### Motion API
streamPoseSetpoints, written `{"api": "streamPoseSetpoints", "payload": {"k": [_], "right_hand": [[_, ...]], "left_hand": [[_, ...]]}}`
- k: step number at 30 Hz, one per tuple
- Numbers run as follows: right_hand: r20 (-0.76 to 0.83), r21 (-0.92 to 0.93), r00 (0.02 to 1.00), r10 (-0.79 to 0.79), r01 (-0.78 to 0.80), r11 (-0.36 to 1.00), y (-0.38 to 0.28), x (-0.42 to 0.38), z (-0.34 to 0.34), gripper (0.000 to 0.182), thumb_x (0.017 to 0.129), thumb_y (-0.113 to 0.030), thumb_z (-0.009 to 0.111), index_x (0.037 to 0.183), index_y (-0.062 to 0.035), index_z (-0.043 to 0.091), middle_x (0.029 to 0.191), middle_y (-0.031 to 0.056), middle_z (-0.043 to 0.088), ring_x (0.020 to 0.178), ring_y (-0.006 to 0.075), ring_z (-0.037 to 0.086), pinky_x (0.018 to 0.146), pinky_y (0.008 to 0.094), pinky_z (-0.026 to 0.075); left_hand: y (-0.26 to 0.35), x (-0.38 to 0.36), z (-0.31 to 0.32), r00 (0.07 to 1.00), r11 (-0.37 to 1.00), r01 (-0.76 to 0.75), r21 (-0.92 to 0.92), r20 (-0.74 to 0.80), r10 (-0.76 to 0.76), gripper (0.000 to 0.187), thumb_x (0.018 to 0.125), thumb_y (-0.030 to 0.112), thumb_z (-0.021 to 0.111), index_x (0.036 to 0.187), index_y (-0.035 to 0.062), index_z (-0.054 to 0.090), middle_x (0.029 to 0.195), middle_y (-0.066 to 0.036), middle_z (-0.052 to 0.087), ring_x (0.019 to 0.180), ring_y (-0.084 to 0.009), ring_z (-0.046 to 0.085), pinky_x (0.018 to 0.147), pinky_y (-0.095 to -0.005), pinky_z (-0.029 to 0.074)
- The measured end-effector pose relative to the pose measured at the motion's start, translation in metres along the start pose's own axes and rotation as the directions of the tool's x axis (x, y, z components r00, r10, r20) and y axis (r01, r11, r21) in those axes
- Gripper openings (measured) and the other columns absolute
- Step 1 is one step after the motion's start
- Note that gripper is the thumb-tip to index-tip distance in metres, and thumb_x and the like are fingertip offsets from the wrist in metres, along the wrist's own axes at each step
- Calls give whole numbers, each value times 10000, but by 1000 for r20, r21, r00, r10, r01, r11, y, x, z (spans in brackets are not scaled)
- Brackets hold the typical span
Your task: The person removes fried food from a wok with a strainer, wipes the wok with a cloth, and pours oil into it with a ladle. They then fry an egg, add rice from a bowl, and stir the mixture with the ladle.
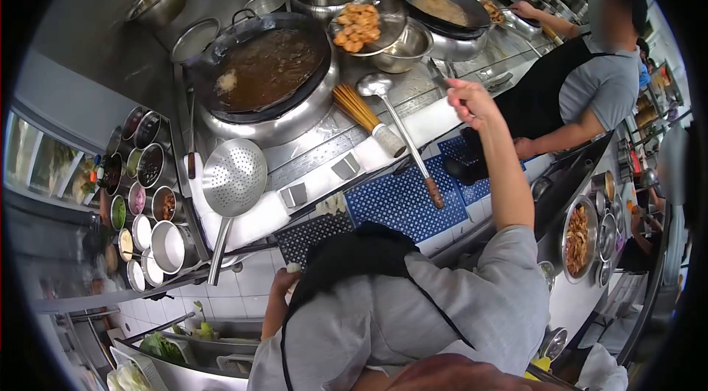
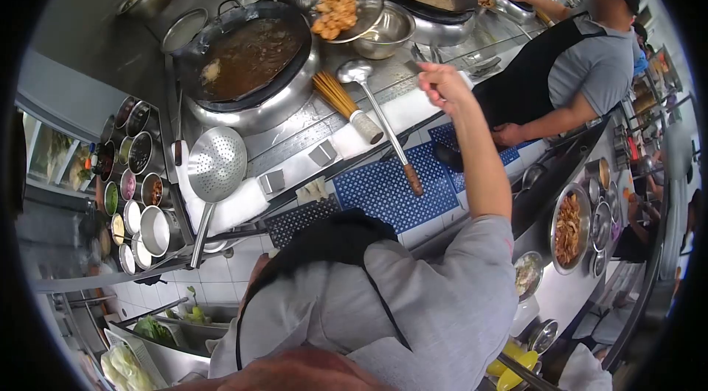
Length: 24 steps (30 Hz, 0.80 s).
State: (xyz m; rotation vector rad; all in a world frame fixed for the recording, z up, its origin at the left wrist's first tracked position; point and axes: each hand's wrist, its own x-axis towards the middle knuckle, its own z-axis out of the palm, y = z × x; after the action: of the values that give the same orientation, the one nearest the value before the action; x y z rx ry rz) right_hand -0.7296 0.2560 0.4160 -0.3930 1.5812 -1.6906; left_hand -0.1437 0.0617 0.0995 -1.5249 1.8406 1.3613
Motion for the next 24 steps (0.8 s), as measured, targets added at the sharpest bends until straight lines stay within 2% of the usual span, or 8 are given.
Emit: {"api": "streamPoseSetpoints", "payload": {"k": [5,9,12,13,16,17,20,24], "right_hand": [[-126,-304,987,-100,58,951,-28,12,-43,560,861,-25,506,1369,106,310,570,15,503,352,60,383,301,214,245],[-197,-606,964,-181,26,795,-29,36,-51,537,825,-20,489,1346,78,403,557,37,522,359,96,422,315,263,289],[-233,-858,943,-238,-84,507,-33,39,-28,525,799,-22,492,1324,-7,488,572,48,536,377,98,449,323,265,311],[-244,-898,930,-274,-110,427,-34,39,-22,501,767,-7,485,1261,-44,562,651,151,621,497,242,603,435,380,456],[163,-984,828,-537,97,-150,-23,46,-16,483,732,9,482,1204,2,580,791,262,644,750,388,653,682,472,508],[35,-999,893,-449,16,-46,-30,36,-1,429,716,33,479,1126,27,607,902,310,606,949,434,586,868,496,442],[86,-992,888,-453,36,-117,-35,25,19,381,723,41,486,1081,33,616,870,303,617,902,426,607,824,496,464],[144,-977,875,-462,52,-206,-43,15,42,265,741,18,506,985,30,609,846,290,628,872,427,619,819,515,465]], "left_hand": [[1,12,3,1000,997,6,-82,30,-4,529,606,320,747,947,-75,663,928,-181,689,824,-245,677,715,-366,534],[10,4,3,999,996,14,-90,34,-11,515,607,298,741,952,-77,662,926,-175,688,806,-241,679,710,-367,536],[5,6,2,997,995,-8,-97,71,15,515,610,289,740,952,-88,656,924,-188,684,808,-254,680,694,-370,539],[5,2,1,997,996,-16,-88,80,23,517,611,287,741,952,-92,654,923,-194,682,810,-259,680,689,-371,540],[-1,2,4,999,999,38,-39,13,-38,541,605,304,754,951,-99,650,911,-208,681,823,-280,681,676,-378,542],[-21,18,10,999,999,-34,-11,31,34,551,604,313,756,951,-101,649,918,-208,682,828,-281,681,685,-381,542],[-71,52,27,988,990,-136,28,72,133,573,606,342,758,957,-98,651,947,-211,682,855,-286,680,722,-389,540],[-59,39,26,993,989,-119,93,32,117,586,611,387,745,980,-62,667,996,-218,677,931,-306,667,798,-397,525]]}}
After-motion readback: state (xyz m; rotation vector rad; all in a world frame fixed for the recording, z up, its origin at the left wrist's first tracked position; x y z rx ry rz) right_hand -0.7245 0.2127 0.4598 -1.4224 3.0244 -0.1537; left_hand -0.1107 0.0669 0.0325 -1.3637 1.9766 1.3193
